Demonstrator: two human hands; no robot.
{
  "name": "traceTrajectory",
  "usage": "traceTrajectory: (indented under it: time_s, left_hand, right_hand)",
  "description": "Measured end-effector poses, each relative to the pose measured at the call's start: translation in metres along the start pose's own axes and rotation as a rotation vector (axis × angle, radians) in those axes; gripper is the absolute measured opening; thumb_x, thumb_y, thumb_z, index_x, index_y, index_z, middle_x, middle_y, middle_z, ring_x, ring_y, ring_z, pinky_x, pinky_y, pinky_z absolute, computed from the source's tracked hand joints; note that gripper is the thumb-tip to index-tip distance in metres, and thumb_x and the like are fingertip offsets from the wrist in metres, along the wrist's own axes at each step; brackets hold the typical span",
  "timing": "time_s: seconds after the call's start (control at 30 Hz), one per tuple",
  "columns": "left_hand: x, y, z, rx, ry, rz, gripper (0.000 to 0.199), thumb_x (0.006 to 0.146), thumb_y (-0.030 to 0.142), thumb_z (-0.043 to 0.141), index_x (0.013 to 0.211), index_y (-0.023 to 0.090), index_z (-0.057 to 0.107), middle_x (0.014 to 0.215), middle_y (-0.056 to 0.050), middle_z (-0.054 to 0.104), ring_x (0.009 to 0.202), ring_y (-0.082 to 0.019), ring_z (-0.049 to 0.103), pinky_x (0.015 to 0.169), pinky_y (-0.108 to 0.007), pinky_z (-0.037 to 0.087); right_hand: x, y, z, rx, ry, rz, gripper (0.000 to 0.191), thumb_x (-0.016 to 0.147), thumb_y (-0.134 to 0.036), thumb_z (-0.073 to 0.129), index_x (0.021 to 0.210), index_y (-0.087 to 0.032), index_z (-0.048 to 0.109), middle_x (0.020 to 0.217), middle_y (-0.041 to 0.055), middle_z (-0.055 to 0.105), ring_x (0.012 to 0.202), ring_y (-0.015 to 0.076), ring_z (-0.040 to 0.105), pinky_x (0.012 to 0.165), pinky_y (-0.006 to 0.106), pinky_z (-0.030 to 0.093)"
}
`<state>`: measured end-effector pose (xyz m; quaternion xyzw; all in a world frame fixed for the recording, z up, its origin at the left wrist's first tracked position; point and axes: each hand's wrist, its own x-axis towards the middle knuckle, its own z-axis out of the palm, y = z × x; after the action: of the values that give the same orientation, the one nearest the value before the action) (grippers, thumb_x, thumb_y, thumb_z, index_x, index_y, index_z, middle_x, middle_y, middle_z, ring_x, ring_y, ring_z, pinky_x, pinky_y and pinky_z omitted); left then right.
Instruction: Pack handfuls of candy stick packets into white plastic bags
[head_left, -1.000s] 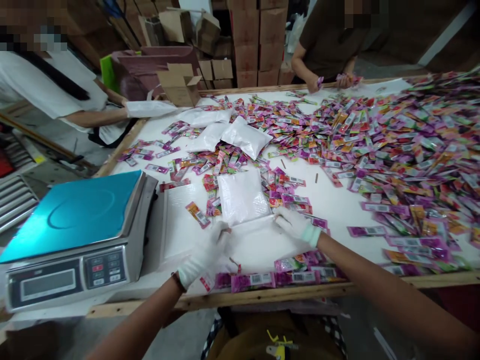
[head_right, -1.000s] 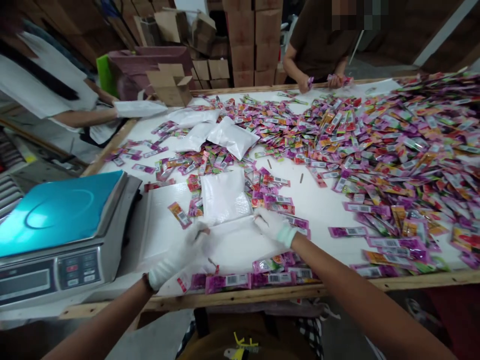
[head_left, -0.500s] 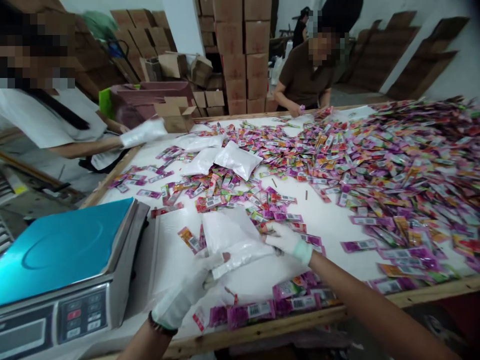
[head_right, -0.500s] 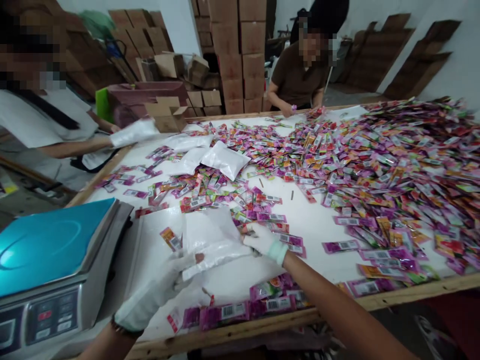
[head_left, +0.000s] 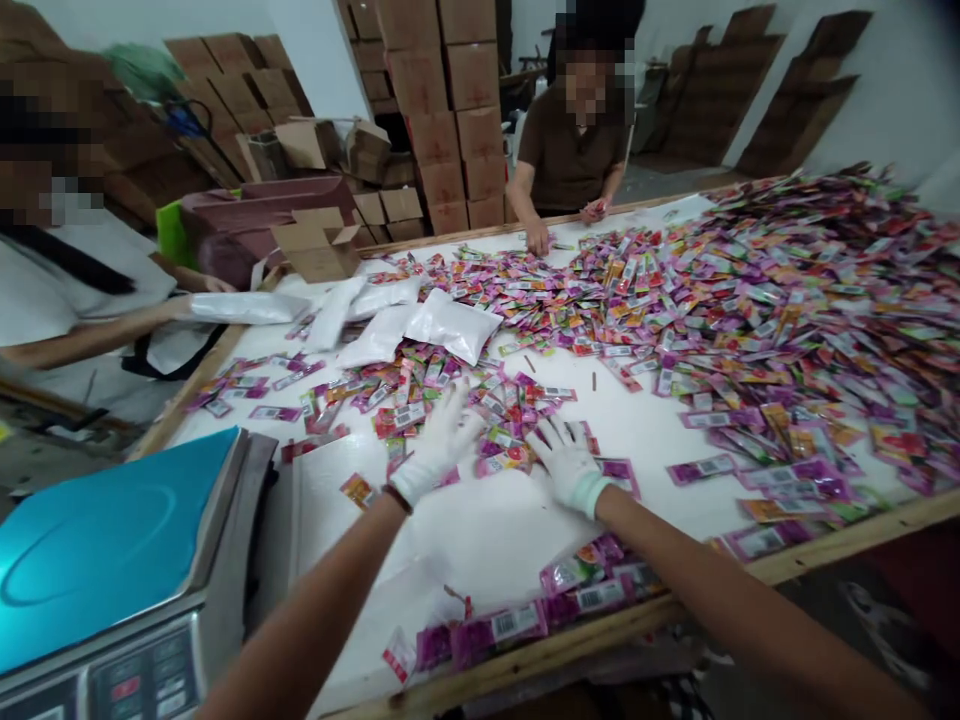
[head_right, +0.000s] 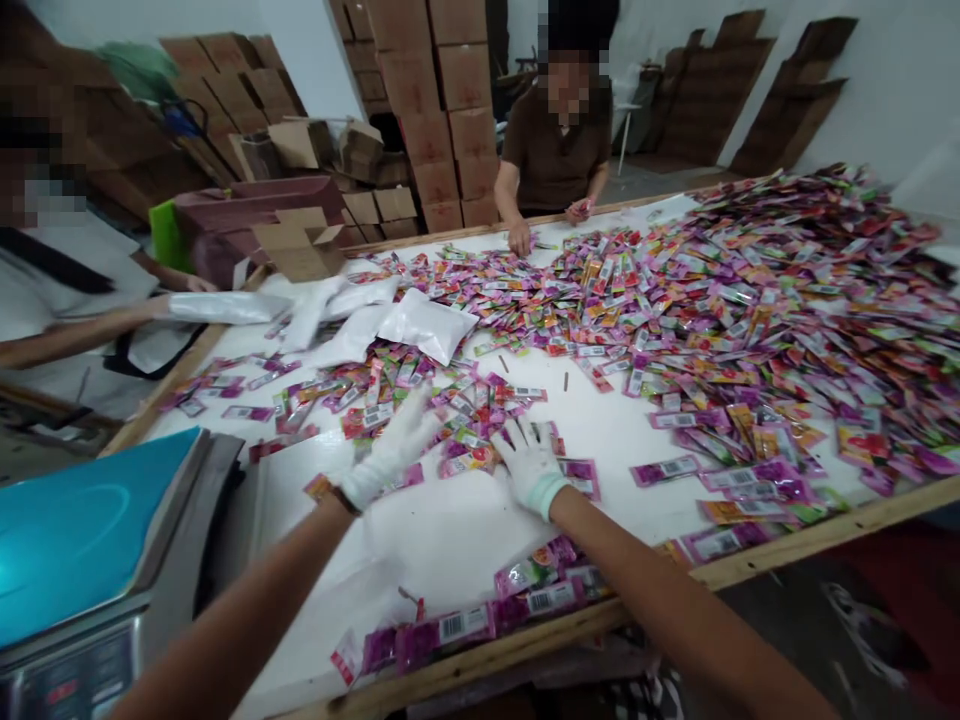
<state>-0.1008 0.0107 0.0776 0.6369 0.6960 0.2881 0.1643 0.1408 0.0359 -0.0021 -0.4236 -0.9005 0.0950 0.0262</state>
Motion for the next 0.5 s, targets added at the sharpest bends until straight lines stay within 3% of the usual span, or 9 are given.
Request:
traceTrajectory:
  time_s: [0.1, 0.2, 0.3, 0.37, 0.43, 0.5]
  left_hand:
    - [-0.041, -0.003, 0.064, 0.277, -0.126, 0.003, 0.062, 0.081, 0.047, 0.063, 0.136, 0.019, 0.054, 0.148, -0.02, 0.043, 0.144, -0.044, 0.024, 0.112, -0.073, 0.006]
    - [-0.078, -0.001, 0.086, 0.459, -0.175, 0.076, 0.066, 0.084, 0.051, 0.059, 0.142, 0.02, 0.05, 0.152, -0.022, 0.039, 0.145, -0.045, 0.021, 0.11, -0.076, 0.007]
    - [-0.097, 0.0, 0.076, 0.407, -0.178, 0.154, 0.064, 0.088, 0.05, 0.055, 0.144, 0.019, 0.046, 0.152, -0.021, 0.039, 0.144, -0.041, 0.026, 0.112, -0.07, 0.018]
    - [-0.095, 0.0, 0.06, 0.336, -0.099, 0.15, 0.055, 0.092, 0.043, 0.05, 0.14, 0.016, 0.049, 0.149, -0.02, 0.043, 0.14, -0.037, 0.036, 0.112, -0.059, 0.031]
    - [-0.081, 0.002, 0.046, 0.274, -0.033, 0.125, 0.04, 0.094, 0.035, 0.046, 0.126, 0.016, 0.06, 0.137, -0.017, 0.055, 0.126, -0.03, 0.052, 0.106, -0.045, 0.041]
    - [-0.06, 0.01, 0.038, 0.237, -0.088, 0.126, 0.03, 0.094, 0.031, 0.044, 0.109, 0.019, 0.067, 0.117, -0.012, 0.066, 0.108, -0.025, 0.062, 0.098, -0.037, 0.046]
  right_hand:
    - [-0.02, 0.026, 0.008, -0.064, 0.013, -0.044, 0.055, 0.094, -0.049, 0.046, 0.145, -0.028, 0.048, 0.159, 0.015, 0.032, 0.147, 0.0384, 0.02, 0.113, 0.067, 0.009]
    - [-0.046, 0.072, 0.005, -0.111, 0.036, -0.011, 0.049, 0.095, -0.048, 0.044, 0.14, -0.029, 0.054, 0.158, 0.0148, 0.033, 0.146, 0.0368, 0.023, 0.113, 0.064, 0.011]
    - [-0.065, 0.113, -0.008, -0.146, 0.044, 0.032, 0.047, 0.095, -0.044, 0.046, 0.137, -0.026, 0.057, 0.155, 0.0161, 0.037, 0.142, 0.038, 0.027, 0.111, 0.063, 0.017]
    - [-0.069, 0.121, -0.019, -0.142, 0.087, 0.078, 0.046, 0.092, -0.042, 0.051, 0.134, -0.023, 0.059, 0.152, 0.0163, 0.04, 0.14, 0.0404, 0.028, 0.109, 0.063, 0.022]
    - [-0.065, 0.109, -0.03, -0.072, 0.145, 0.106, 0.041, 0.091, -0.036, 0.053, 0.128, -0.021, 0.063, 0.147, 0.015, 0.047, 0.135, 0.038, 0.035, 0.107, 0.056, 0.029]
    - [-0.056, 0.08, -0.037, 0.055, 0.138, 0.073, 0.031, 0.093, -0.029, 0.05, 0.116, -0.02, 0.068, 0.132, 0.0125, 0.059, 0.123, 0.0299, 0.049, 0.103, 0.044, 0.036]
